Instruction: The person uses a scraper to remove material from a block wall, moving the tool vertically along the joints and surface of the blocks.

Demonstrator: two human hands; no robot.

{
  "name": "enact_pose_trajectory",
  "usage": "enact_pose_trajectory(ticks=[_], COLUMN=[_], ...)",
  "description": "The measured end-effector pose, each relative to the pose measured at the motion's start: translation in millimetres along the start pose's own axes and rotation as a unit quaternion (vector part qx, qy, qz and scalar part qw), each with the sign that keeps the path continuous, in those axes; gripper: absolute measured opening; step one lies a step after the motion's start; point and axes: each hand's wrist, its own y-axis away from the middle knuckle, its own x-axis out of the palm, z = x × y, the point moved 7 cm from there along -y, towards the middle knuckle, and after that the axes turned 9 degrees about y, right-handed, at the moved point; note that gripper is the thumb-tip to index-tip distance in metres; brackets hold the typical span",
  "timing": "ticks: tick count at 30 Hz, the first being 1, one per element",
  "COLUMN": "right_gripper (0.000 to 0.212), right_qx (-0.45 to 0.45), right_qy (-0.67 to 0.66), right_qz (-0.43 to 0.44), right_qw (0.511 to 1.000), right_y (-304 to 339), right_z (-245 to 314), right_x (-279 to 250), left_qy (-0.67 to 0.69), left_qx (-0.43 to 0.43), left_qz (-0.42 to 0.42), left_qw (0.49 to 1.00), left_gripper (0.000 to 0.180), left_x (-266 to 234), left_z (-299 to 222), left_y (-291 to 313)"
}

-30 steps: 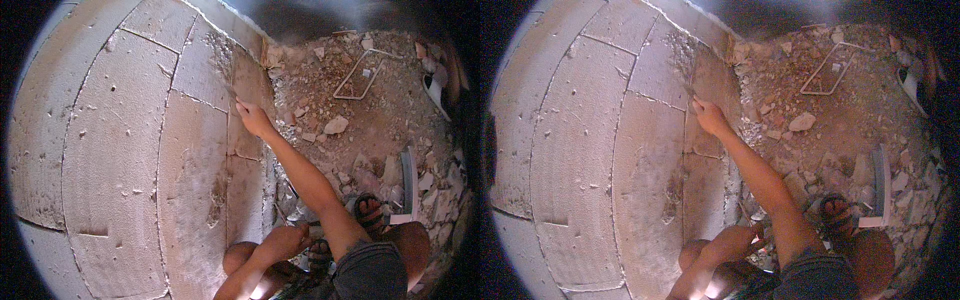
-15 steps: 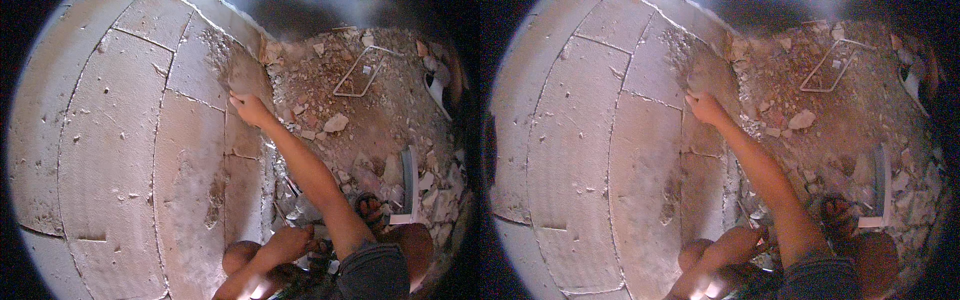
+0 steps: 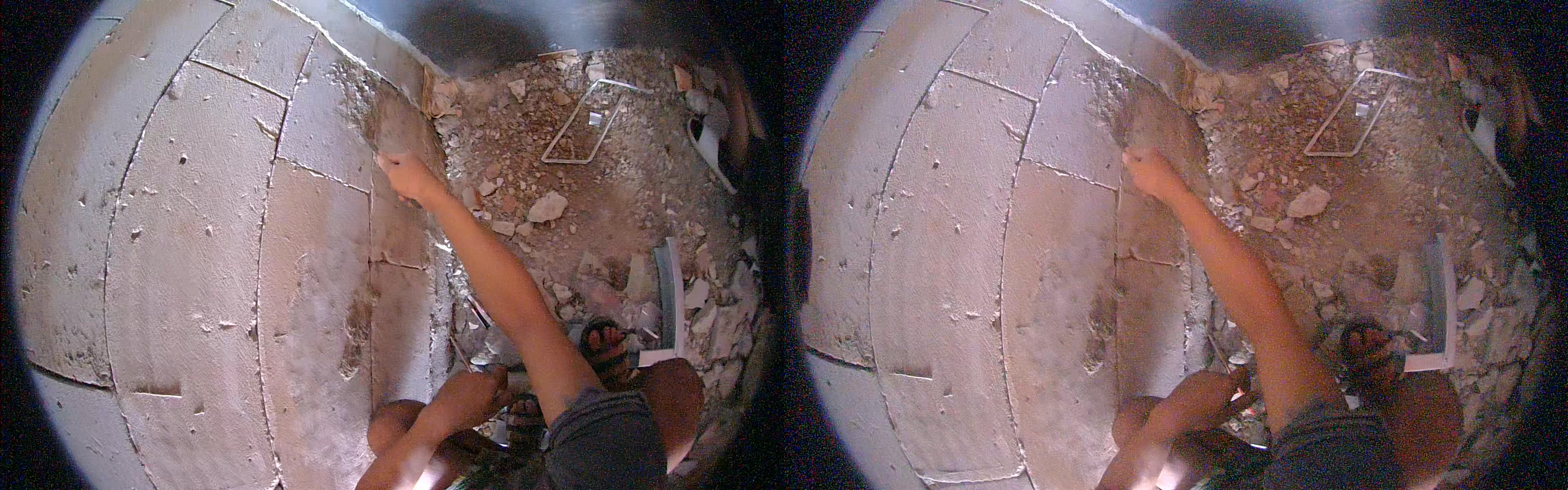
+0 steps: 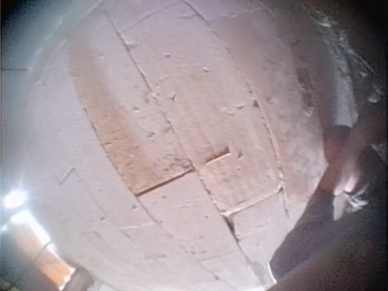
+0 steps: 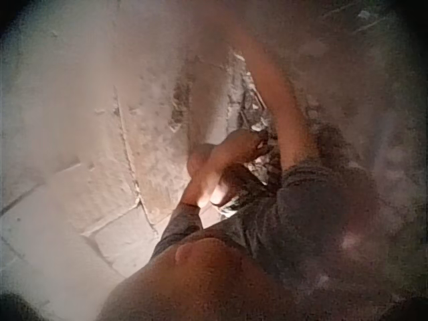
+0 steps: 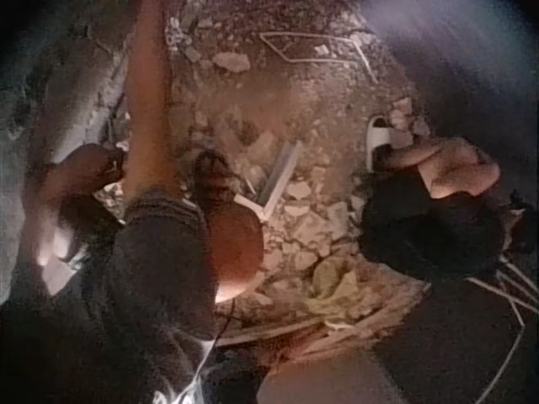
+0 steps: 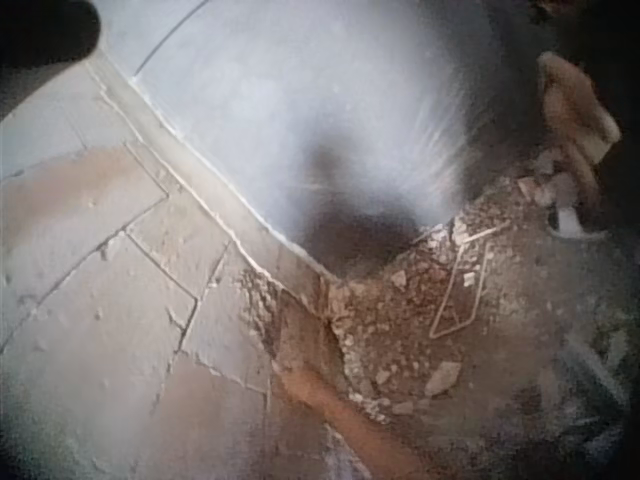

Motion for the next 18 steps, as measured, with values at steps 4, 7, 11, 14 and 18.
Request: enact_pose_trajectory(ticks=[4, 7, 11, 14, 18], right_gripper=[0.037, 0.037, 0.040, 0.040, 0.042], right_qx=[-0.027, -0.025, 0.050, -0.032, -0.016], right_qy=[0.039, 0.021, 0.029, 0.058, 0.054], right_qz=[-0.061, -0.025, 0.039, -0.024, -0.053], right_qw=[0.997, 0.999, 0.998, 0.998, 0.997], right_y=[-41.1, -37.8, -10.2, -4.5, -17.0], right_z=[-6.3, 6.5, 10.9, 10.4, 5.7], right_x=[-8.3, -10.0, -13.2, -12.7, -5.1], left_qy=[0.017, 0.012, 0.017, 0.020, 0.021], left_qx=[0.062, 0.023, 0.001, 0.003, 0.015], left_qz=[-0.015, 0.001, 0.003, 0.004, -0.006], left_qw=[0.998, 1.000, 1.000, 1.000, 1.000], left_gripper=[0.043, 0.040, 0.040, 0.041, 0.042], left_x=[-0.5, 4.2, -7.1, -5.0, -8.7], left_z=[-12.8, -2.7, -4.5, -0.5, -6.1], left_y=[-3.9, -6.2, -0.3, -0.6, -0.7])
